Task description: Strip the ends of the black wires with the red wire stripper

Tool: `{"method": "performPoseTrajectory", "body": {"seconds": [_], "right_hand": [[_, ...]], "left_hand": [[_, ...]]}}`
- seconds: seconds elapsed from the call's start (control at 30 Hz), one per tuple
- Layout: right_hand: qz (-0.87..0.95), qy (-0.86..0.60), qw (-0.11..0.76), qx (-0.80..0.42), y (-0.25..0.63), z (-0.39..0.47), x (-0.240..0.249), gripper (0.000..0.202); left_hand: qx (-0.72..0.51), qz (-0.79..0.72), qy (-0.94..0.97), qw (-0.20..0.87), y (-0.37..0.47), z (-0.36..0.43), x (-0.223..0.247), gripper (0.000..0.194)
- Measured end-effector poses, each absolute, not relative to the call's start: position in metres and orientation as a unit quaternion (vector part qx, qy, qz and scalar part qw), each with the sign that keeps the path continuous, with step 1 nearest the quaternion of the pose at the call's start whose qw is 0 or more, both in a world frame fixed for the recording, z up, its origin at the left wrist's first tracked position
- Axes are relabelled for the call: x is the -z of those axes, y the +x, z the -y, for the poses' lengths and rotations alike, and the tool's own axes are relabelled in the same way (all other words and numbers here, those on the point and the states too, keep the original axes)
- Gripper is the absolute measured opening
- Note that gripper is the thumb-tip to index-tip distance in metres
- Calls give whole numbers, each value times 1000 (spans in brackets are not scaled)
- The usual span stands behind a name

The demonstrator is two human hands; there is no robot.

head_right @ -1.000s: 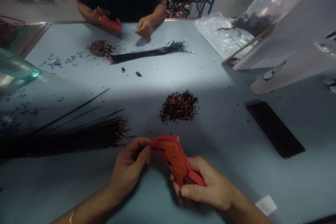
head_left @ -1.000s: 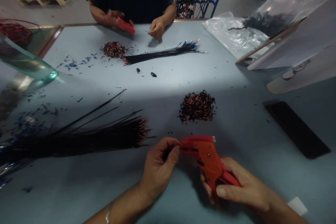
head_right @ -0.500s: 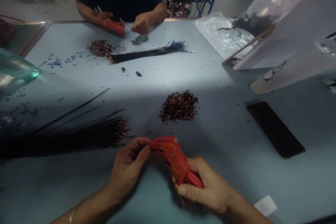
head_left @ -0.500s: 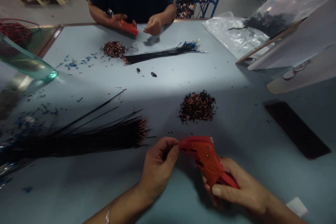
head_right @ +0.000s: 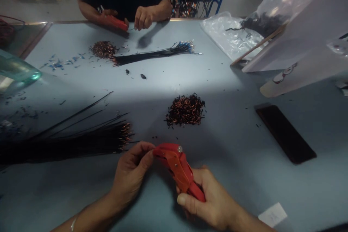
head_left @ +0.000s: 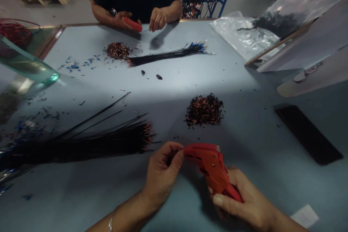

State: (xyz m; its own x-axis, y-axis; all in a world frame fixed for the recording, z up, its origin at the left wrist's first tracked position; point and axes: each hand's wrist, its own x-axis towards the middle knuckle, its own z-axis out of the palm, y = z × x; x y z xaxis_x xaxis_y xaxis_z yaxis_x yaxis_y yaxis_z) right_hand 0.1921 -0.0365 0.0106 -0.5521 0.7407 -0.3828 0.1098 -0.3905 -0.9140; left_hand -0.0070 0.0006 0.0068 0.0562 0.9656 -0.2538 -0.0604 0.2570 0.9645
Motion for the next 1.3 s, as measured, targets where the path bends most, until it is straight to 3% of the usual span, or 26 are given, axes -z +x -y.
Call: {"method": "performPoseTrajectory", "body": {"seconds": [0.63,1.3], "right_hand": [[372,-332,264,-826,196,37,-1,29],[359,-274,267,-851,203,29,-6,31]], "left_hand": [[-424,-539,439,581,-7,2,-3,19],[-426,-551,455,555,-6,0,-5,19]]}}
